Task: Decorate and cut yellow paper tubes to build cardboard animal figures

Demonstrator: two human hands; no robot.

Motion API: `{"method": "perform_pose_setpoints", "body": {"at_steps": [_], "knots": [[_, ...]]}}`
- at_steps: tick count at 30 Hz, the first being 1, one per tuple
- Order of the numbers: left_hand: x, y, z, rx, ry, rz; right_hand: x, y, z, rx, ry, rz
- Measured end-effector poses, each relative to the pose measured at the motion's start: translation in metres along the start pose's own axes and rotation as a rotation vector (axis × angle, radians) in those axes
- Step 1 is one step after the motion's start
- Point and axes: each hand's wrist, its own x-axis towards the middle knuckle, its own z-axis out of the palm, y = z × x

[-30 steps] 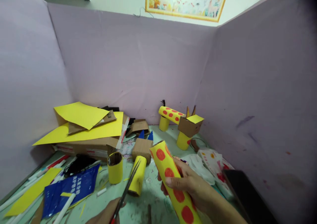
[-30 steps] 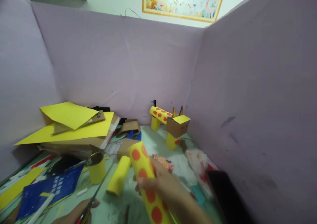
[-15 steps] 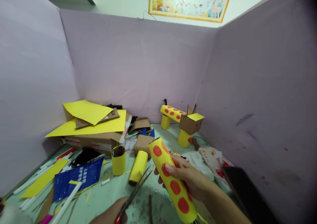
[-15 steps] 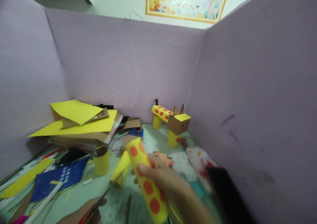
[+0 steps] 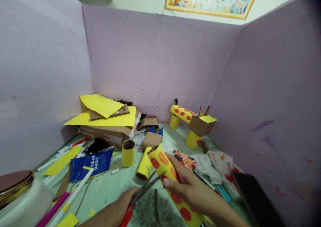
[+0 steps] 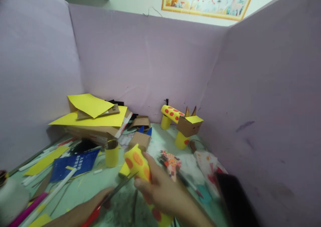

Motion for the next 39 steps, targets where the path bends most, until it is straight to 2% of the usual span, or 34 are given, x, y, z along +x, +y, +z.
{"method": "perform_pose_setpoints", "body": {"at_steps": [5,10,16,21,25,30,33,37,39], "knots": [[0.008,0.004,0.006,-0.211,-0.031,-0.171,-0.003,0.013,0.003,-0.193,0.115,-0.036],[-0.004,0.016,0.004,-0.294,0.001,-0.277,-0.004,0.007,0.007,-0.265,0.124,-0.041],[-0.027,0.031,-0.008,-0.056,0.001,-0.073,-0.004,0.016,0.004,-0.195,0.132,-0.039],[-0.036,0.048,-0.01,0.185,0.008,-0.012,-0.001,0.018,0.004,0.009,0.04,-0.045],[-0.04,0.067,-0.01,0.23,0.04,-0.039,0.002,0.008,0.006,0.113,-0.061,-0.025],[-0.041,0.081,-0.013,0.229,0.018,-0.067,0.007,0.001,0.007,0.208,-0.123,-0.02],[-0.04,0.084,-0.013,0.226,0.038,-0.084,0.011,0.005,0.009,0.116,-0.053,-0.029],[-0.04,0.084,-0.013,0.243,0.053,-0.11,0.014,0.016,0.011,-0.137,0.143,-0.021],[-0.042,0.081,-0.014,0.222,0.068,-0.088,0.013,0.017,0.011,-0.094,0.122,-0.021]]}}
